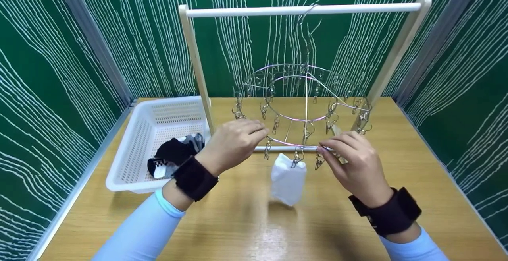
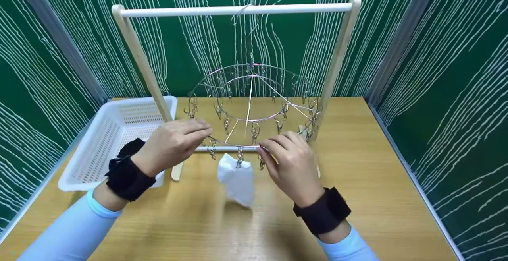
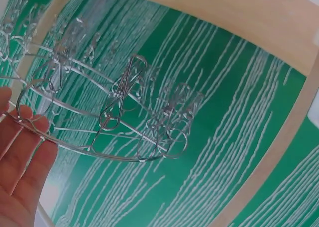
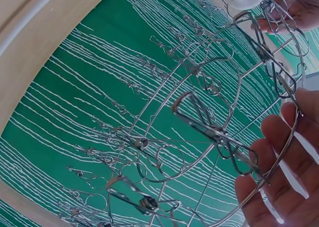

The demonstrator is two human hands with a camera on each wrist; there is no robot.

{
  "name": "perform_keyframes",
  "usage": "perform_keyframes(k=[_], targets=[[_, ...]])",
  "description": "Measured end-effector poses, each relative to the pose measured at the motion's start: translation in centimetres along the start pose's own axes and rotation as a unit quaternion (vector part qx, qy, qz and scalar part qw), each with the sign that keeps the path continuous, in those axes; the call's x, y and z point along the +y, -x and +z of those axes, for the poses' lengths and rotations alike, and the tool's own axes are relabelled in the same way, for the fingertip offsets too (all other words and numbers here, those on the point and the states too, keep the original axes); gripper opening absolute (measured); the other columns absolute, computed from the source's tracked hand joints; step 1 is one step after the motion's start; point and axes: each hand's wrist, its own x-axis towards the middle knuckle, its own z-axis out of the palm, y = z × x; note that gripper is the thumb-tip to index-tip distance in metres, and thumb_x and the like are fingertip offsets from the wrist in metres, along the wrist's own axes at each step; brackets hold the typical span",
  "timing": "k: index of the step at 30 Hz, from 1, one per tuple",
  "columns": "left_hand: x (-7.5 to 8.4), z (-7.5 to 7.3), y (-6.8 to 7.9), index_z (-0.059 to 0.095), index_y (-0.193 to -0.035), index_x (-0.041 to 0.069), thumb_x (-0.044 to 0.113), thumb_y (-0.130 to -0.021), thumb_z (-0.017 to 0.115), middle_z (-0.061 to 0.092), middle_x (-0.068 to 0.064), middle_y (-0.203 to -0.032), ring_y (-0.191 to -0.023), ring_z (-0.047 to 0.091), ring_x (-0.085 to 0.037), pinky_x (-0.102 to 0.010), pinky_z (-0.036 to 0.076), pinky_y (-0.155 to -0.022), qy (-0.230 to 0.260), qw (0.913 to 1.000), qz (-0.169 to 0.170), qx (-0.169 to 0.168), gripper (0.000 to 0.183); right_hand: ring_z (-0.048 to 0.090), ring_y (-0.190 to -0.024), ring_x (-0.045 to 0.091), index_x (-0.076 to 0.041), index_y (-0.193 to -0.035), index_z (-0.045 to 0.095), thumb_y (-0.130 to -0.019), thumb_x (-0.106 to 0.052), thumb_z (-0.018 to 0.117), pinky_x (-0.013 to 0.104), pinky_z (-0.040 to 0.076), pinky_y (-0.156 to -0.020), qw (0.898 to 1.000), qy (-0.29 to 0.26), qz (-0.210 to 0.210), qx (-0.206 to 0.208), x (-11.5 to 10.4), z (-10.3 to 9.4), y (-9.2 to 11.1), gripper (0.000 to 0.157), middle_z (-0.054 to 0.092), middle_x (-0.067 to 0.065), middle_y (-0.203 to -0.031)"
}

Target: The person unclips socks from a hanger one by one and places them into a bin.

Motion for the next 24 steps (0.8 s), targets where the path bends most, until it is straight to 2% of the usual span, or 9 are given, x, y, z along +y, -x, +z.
perform_keyframes(k=[4,6,9,12,18,24], targets=[[-0.1,0.1,0.2,0.084,-0.103,0.007,0.0,-0.094,0.078,0.083,-0.005,-0.097,-0.091,0.082,-0.02,-0.033,0.067,-0.086,-0.003,0.9998,0.005,0.018,0.013,0.066,-0.086,0.032,-0.002,-0.099,0.083,-0.107,-0.032,0.071,0.033,0.049,-0.082,1.0,-0.009,-0.006,0.016,-0.3,0.2,0.0,0.033,0.079,0.013,-0.093],[-0.2,0.2,0.2,0.084,-0.101,0.007,-0.001,-0.094,0.078,0.083,-0.005,-0.095,-0.089,0.081,-0.02,-0.032,0.067,-0.084,-0.005,0.9998,0.006,0.02,0.012,0.067,-0.088,0.033,-0.001,-0.098,0.082,-0.109,-0.036,0.067,0.03,0.051,-0.085,0.999,-0.019,-0.019,0.038,-0.4,0.4,0.0,0.039,0.079,0.014,-0.095],[-0.2,0.2,0.2,0.083,-0.101,0.006,-0.002,-0.094,0.076,0.082,-0.005,-0.095,-0.089,0.081,-0.02,-0.031,0.067,-0.083,-0.007,0.9998,0.006,0.016,0.013,0.066,-0.084,0.033,0.001,-0.096,0.082,-0.107,-0.029,0.071,0.029,0.052,-0.082,0.995,-0.039,-0.049,0.081,-0.8,0.9,0.2,0.034,0.078,0.015,-0.094],[-0.3,0.2,0.2,0.083,-0.101,0.006,-0.002,-0.096,0.075,0.083,-0.006,-0.095,-0.088,0.081,-0.021,-0.031,0.067,-0.081,-0.004,0.9999,0.0,0.01,0.013,0.066,-0.079,0.031,0.002,-0.096,0.081,-0.105,-0.024,0.072,0.032,0.054,-0.076,0.991,-0.05,-0.072,0.103,-1.3,1.5,0.5,0.029,0.077,0.016,-0.091],[-0.5,0.2,0.2,0.082,-0.102,0.005,-0.001,-0.097,0.075,0.083,-0.008,-0.097,-0.092,0.081,-0.023,-0.032,0.067,-0.084,0.006,0.9999,-0.007,0.004,0.01,0.072,-0.077,0.029,0.002,-0.1,0.081,-0.109,-0.027,0.068,0.039,0.059,-0.071,0.993,-0.033,-0.085,0.072,-2.3,2.2,1.2,0.033,0.079,0.014,-0.092],[-0.6,0.3,0.3,0.081,-0.099,0.005,-0.003,-0.096,0.075,0.082,-0.007,-0.096,-0.092,0.081,-0.023,-0.032,0.068,-0.083,0.004,0.9999,-0.007,0.008,0.01,0.078,-0.087,0.032,0.001,-0.111,0.079,-0.109,-0.037,0.065,0.046,0.063,-0.075,0.999,-0.012,-0.029,0.012,-2.8,2.9,2.0,0.041,0.082,0.015,-0.099]])
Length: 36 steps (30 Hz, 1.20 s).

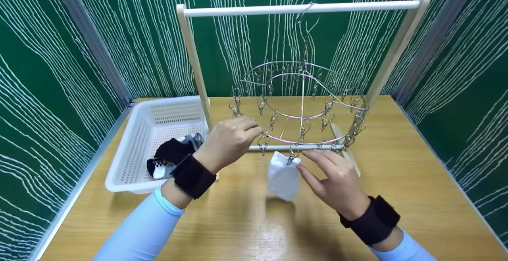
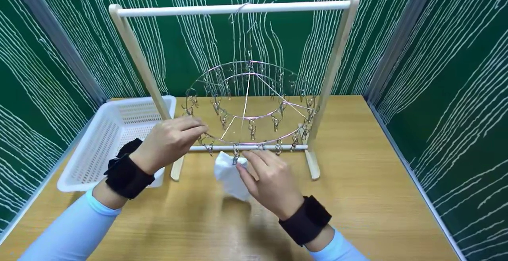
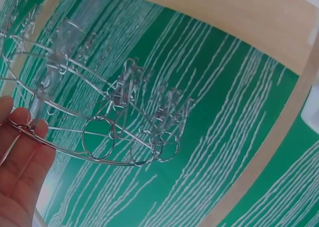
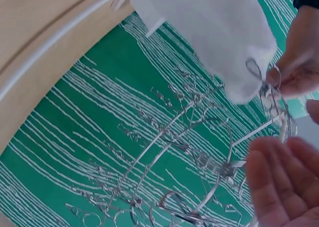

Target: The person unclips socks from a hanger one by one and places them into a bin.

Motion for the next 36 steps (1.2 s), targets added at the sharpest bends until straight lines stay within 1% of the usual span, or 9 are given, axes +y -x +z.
perform_keyframes(k=[4,6,8,11,17,21,27,31,36], targets=[[0.0,0.0,0.0,0.081,-0.098,0.005,-0.003,-0.096,0.075,0.082,-0.007,-0.096,-0.091,0.081,-0.022,-0.032,0.067,-0.082,-0.001,1.0,-0.002,0.001,0.01,0.079,-0.095,0.034,0.004,-0.121,0.075,-0.099,-0.02,0.081,0.048,0.065,-0.08,0.999,-0.003,0.027,-0.039,0.0,0.3,0.2,0.033,0.082,0.018,-0.108],[0.0,0.0,0.0,0.081,-0.098,0.005,-0.003,-0.096,0.075,0.082,-0.007,-0.096,-0.092,0.081,-0.022,-0.031,0.067,-0.081,0.003,1.0,-0.004,0.002,0.011,0.08,-0.098,0.035,0.007,-0.123,0.074,-0.091,-0.007,0.085,0.049,0.066,-0.081,0.998,-0.001,0.035,-0.054,0.0,0.5,0.2,0.036,0.081,0.021,-0.111],[0.1,0.0,0.0,0.081,-0.098,0.005,-0.004,-0.096,0.075,0.082,-0.006,-0.096,-0.091,0.081,-0.022,-0.031,0.067,-0.081,0.003,1.0,-0.004,0.005,0.011,0.08,-0.099,0.036,0.009,-0.124,0.072,-0.086,-0.001,0.085,0.05,0.066,-0.082,0.997,0.0,0.046,-0.067,0.1,0.6,0.2,0.041,0.08,0.023,-0.112],[0.1,0.1,0.0,0.081,-0.098,0.005,-0.003,-0.096,0.075,0.082,-0.007,-0.096,-0.091,0.08,-0.022,-0.032,0.067,-0.082,0.003,1.0,-0.003,0.007,0.01,0.079,-0.099,0.037,0.011,-0.125,0.072,-0.089,-0.001,0.082,0.051,0.066,-0.082,0.995,-0.002,0.065,-0.082,0.2,0.9,0.2,0.039,0.08,0.025,-0.11],[0.1,0.4,0.2,0.08,-0.101,0.003,-0.004,-0.096,0.074,0.082,-0.009,-0.099,-0.094,0.081,-0.024,-0.033,0.067,-0.085,0.013,0.9999,-0.006,-0.001,0.011,0.079,-0.102,0.036,0.008,-0.123,0.074,-0.094,0.0,0.078,0.052,0.066,-0.086,0.989,-0.032,0.102,-0.098,0.8,1.4,0.1,0.031,0.081,0.023,-0.113],[0.1,0.5,0.3,0.081,-0.104,0.002,-0.004,-0.096,0.075,0.082,-0.011,-0.102,-0.098,0.081,-0.026,-0.035,0.067,-0.089,0.019,0.9998,-0.01,0.002,0.011,0.079,-0.108,0.035,0.005,-0.12,0.075,-0.093,0.001,0.079,0.053,0.065,-0.091,0.988,-0.057,0.103,-0.1,1.0,1.7,-0.2,0.027,0.081,0.019,-0.116],[0.2,0.6,0.6,0.081,-0.106,0.002,-0.003,-0.097,0.074,0.083,-0.012,-0.106,-0.103,0.081,-0.028,-0.037,0.066,-0.095,0.028,0.9994,-0.02,0.008,0.013,0.08,-0.104,0.033,0.002,-0.112,0.077,-0.091,0.002,0.082,0.051,0.066,-0.089,0.989,-0.073,0.095,-0.088,1.1,2.0,-0.4,0.022,0.083,0.016,-0.111],[0.4,0.7,0.8,0.082,-0.107,0.002,-0.001,-0.098,0.074,0.083,-0.013,-0.107,-0.104,0.081,-0.028,-0.038,0.065,-0.097,0.034,0.9987,-0.03,0.025,0.013,0.081,-0.099,0.029,0.001,-0.108,0.077,-0.089,0.002,0.084,0.046,0.066,-0.086,0.989,-0.083,0.094,-0.083,1.1,2.1,-0.5,0.02,0.083,0.014,-0.106],[0.8,1.1,1.1,0.082,-0.108,0.003,0.001,-0.099,0.074,0.083,-0.01,-0.106,-0.105,0.079,-0.027,-0.038,0.065,-0.099,0.036,0.9965,-0.042,0.062,0.013,0.081,-0.089,0.027,0.002,-0.102,0.077,-0.087,0.004,0.085,0.032,0.064,-0.084,0.99,-0.09,0.086,-0.066,1.2,2.3,-0.6,0.017,0.083,0.013,-0.099]])
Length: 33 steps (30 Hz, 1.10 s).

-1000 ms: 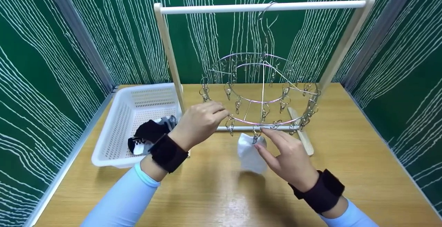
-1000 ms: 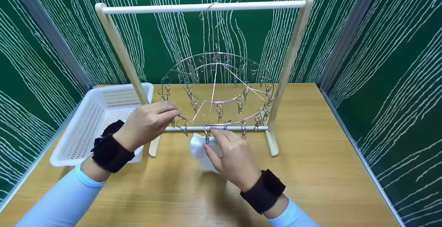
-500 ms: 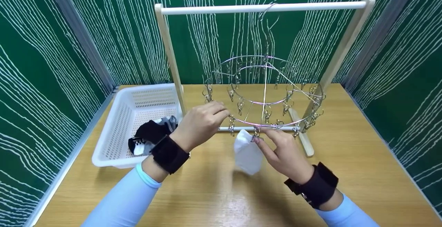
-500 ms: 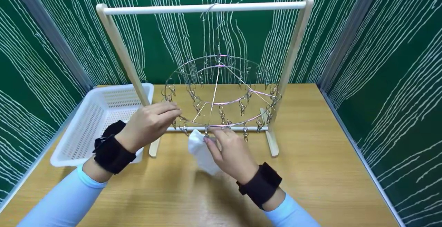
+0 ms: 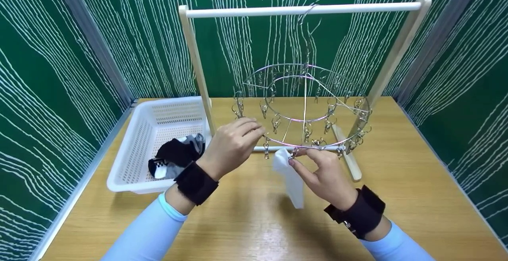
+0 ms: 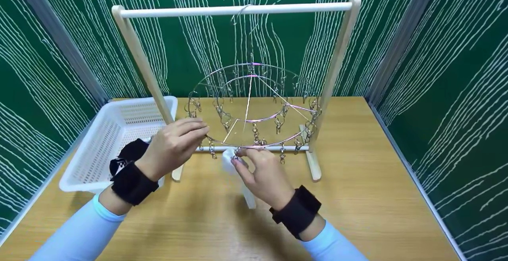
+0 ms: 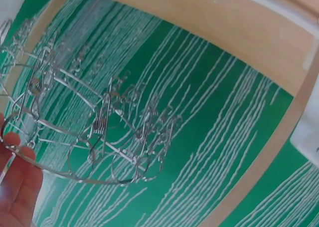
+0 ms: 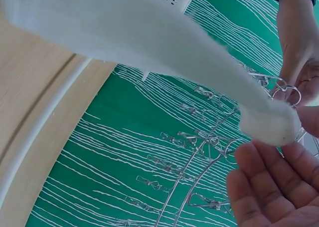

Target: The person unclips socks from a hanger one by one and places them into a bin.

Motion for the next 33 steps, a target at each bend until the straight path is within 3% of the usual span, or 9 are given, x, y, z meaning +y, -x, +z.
perform_keyframes(k=[5,11,16,23,25,27,30,33], targets=[[0.5,0.2,0.8,0.081,-0.111,0.005,0.005,-0.093,0.081,0.079,-0.011,-0.108,-0.106,0.074,-0.029,-0.041,0.064,-0.097,-0.004,0.9993,-0.022,0.03,0.018,0.079,-0.083,0.028,0.0,-0.098,0.077,-0.083,0.006,0.085,0.031,0.063,-0.081,1.0,0.009,-0.011,0.022,0.0,0.0,0.0,0.018,0.083,0.011,-0.094],[1.5,0.3,2.2,0.068,-0.105,0.004,0.008,-0.088,0.084,0.068,-0.008,-0.097,-0.086,0.065,-0.024,-0.034,0.057,-0.074,0.014,0.9977,-0.051,0.041,0.023,0.078,-0.082,0.027,-0.001,-0.097,0.077,-0.084,0.006,0.084,0.038,0.063,-0.076,1.0,0.012,-0.005,0.021,0.0,-0.1,0.1,0.016,0.082,0.01,-0.093],[2.4,1.2,3.6,0.059,-0.095,0.009,0.015,-0.09,0.083,0.062,-0.001,-0.082,-0.066,0.057,-0.015,-0.027,0.046,-0.057,0.04,0.9967,-0.071,-0.006,0.025,0.079,-0.083,0.026,0.0,-0.097,0.077,-0.086,0.005,0.085,0.034,0.064,-0.078,1.0,0.017,-0.004,0.02,0.1,-0.1,0.0,0.014,0.082,0.011,-0.093],[2.9,2.9,4.9,0.072,-0.089,0.01,0.029,-0.098,0.077,0.077,0.0,-0.08,-0.066,0.071,-0.014,-0.033,0.058,-0.061,0.072,0.9884,-0.086,-0.102,0.022,0.08,-0.085,0.026,0.001,-0.098,0.078,-0.087,0.001,0.086,0.04,0.066,-0.078,1.0,0.028,0.004,0.013,0.1,-0.1,0.2,0.014,0.083,0.012,-0.094],[2.9,3.4,5.0,0.077,-0.094,0.009,0.033,-0.1,0.075,0.081,-0.002,-0.086,-0.073,0.076,-0.016,-0.034,0.062,-0.066,0.098,0.979,-0.108,-0.143,0.026,0.08,-0.085,0.026,0.001,-0.099,0.078,-0.087,0.001,0.086,0.043,0.066,-0.077,1.0,0.026,0.005,0.011,0.1,-0.1,0.2,0.014,0.083,0.013,-0.094],[2.9,3.7,5.0,0.08,-0.102,0.007,0.038,-0.102,0.073,0.084,-0.006,-0.094,-0.083,0.08,-0.02,-0.037,0.065,-0.073,0.135,0.9623,-0.141,-0.189,0.031,0.08,-0.084,0.027,0.001,-0.098,0.078,-0.087,0.002,0.086,0.043,0.066,-0.076,1.0,0.024,0.004,0.011,0.1,-0.1,0.2,0.014,0.083,0.013,-0.094],[2.7,4.1,4.7,0.08,-0.113,0.006,0.044,-0.102,0.074,0.084,-0.01,-0.108,-0.098,0.081,-0.025,-0.041,0.066,-0.086,0.197,0.9244,-0.204,-0.255,0.04,0.08,-0.083,0.026,0.001,-0.097,0.078,-0.085,0.002,0.087,0.037,0.065,-0.077,0.999,0.026,-0.004,0.017,0.3,0.0,0.2,0.015,0.083,0.012,-0.093],[2.6,4.6,4.6,0.077,-0.121,0.006,0.047,-0.098,0.079,0.082,-0.012,-0.118,-0.11,0.078,-0.028,-0.045,0.064,-0.097,0.248,0.8896,-0.252,-0.289,0.047,0.08,-0.082,0.026,0.0,-0.096,0.078,-0.084,0.003,0.087,0.033,0.063,-0.078,0.999,0.026,-0.008,0.025,0.3,0.1,0.3,0.016,0.083,0.011,-0.092]])
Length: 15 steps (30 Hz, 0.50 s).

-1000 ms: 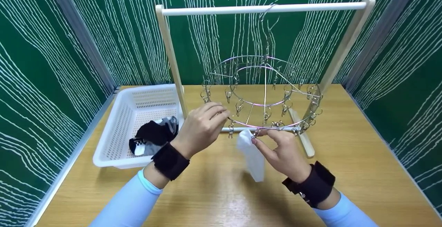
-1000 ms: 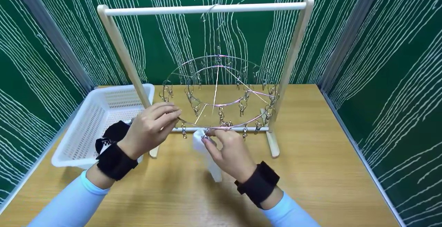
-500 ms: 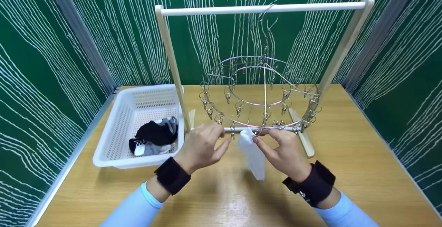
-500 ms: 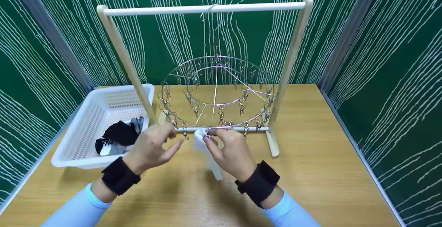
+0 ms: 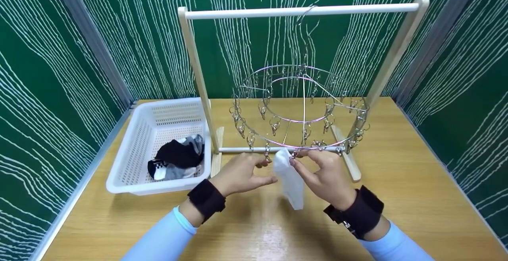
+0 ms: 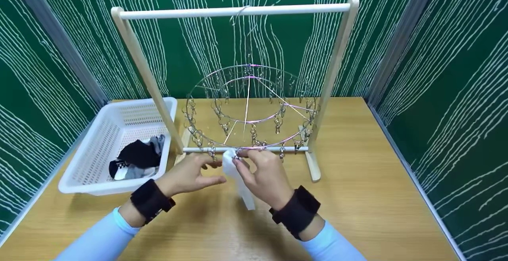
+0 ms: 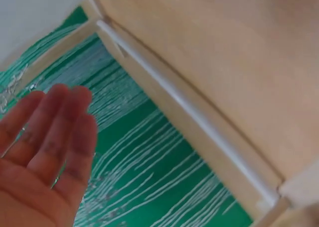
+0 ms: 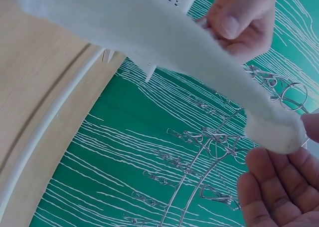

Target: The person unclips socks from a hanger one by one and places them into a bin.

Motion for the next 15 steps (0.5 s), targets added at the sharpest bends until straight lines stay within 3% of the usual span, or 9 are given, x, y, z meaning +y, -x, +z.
perform_keyframes(k=[7,15], targets=[[-0.3,1.5,-0.8,0.072,-0.137,0.015,0.039,-0.095,0.084,0.077,-0.008,-0.133,-0.124,0.072,-0.026,-0.043,0.057,-0.11,0.086,0.9947,-0.013,-0.055,0.05,0.079,-0.083,0.026,-0.001,-0.096,0.078,-0.084,0.005,0.086,0.04,0.064,-0.075,1.0,-0.01,0.002,-0.001,-0.1,0.1,0.0,0.016,0.083,0.01,-0.093],[0.0,2.9,-1.7,0.069,-0.142,0.018,0.037,-0.096,0.083,0.076,-0.005,-0.137,-0.129,0.07,-0.022,-0.043,0.054,-0.115,0.162,0.9835,-0.031,-0.075,0.051,0.079,-0.08,0.026,-0.001,-0.096,0.078,-0.083,0.007,0.085,0.03,0.063,-0.077,1.0,-0.017,-0.008,0.008,-0.2,0.2,-0.1,0.018,0.082,0.01,-0.091]])
